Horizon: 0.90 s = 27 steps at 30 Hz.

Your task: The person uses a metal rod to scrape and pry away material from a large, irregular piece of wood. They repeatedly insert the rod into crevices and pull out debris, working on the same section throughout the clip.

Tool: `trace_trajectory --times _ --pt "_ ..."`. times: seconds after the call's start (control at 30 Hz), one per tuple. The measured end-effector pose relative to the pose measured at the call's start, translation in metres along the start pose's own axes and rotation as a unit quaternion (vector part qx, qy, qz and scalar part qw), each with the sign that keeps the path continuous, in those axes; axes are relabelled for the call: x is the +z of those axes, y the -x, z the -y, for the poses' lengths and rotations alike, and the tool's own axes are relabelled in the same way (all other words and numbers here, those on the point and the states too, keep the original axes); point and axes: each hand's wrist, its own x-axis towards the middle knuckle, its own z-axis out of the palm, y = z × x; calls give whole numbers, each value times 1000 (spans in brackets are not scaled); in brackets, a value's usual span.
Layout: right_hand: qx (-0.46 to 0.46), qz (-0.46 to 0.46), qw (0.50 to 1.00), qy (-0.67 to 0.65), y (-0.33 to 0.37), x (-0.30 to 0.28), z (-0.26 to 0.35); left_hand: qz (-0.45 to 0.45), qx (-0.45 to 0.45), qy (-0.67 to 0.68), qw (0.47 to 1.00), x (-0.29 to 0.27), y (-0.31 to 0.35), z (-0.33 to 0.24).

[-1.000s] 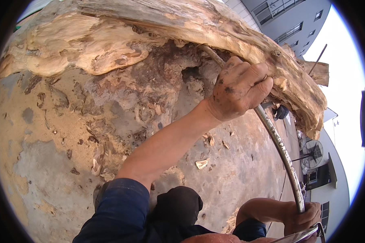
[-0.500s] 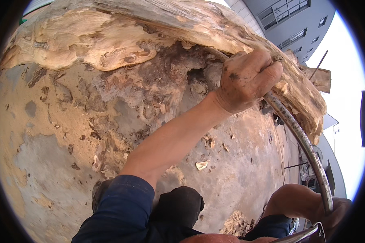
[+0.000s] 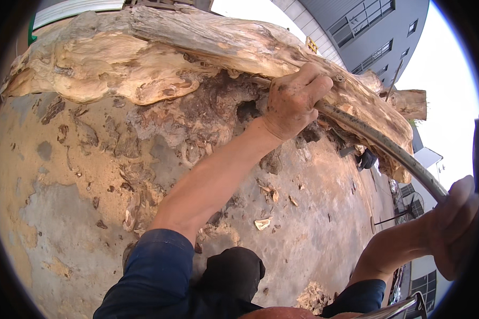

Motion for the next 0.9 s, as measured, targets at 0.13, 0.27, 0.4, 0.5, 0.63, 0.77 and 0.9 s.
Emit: trace_trajectory --times 0.13,0.27,0.4,0.5,0.63,0.77,0.9 --pt "-43 -39 995 75 44 76 9 -12 51 27 998 -3 18 -23" --pt "15 -28 987 157 46 90 17 -19 64 10 998 -3 18 -28" --pt "-2 -58 987 148 58 81 22 1 60 -3 998 0 18 -29" --pt "-28 -128 972 194 136 73 54 -13 98 14 995 -6 14 -19" --pt "-102 -317 934 133 176 103 34 76 95 44 992 -3 29 -29" --pt "-60 -418 831 362 190 134 -16 124 117 10 985 -4 51 -22" --pt "149 -412 764 474 237 160 -5 128 128 7 983 4 69 -28"
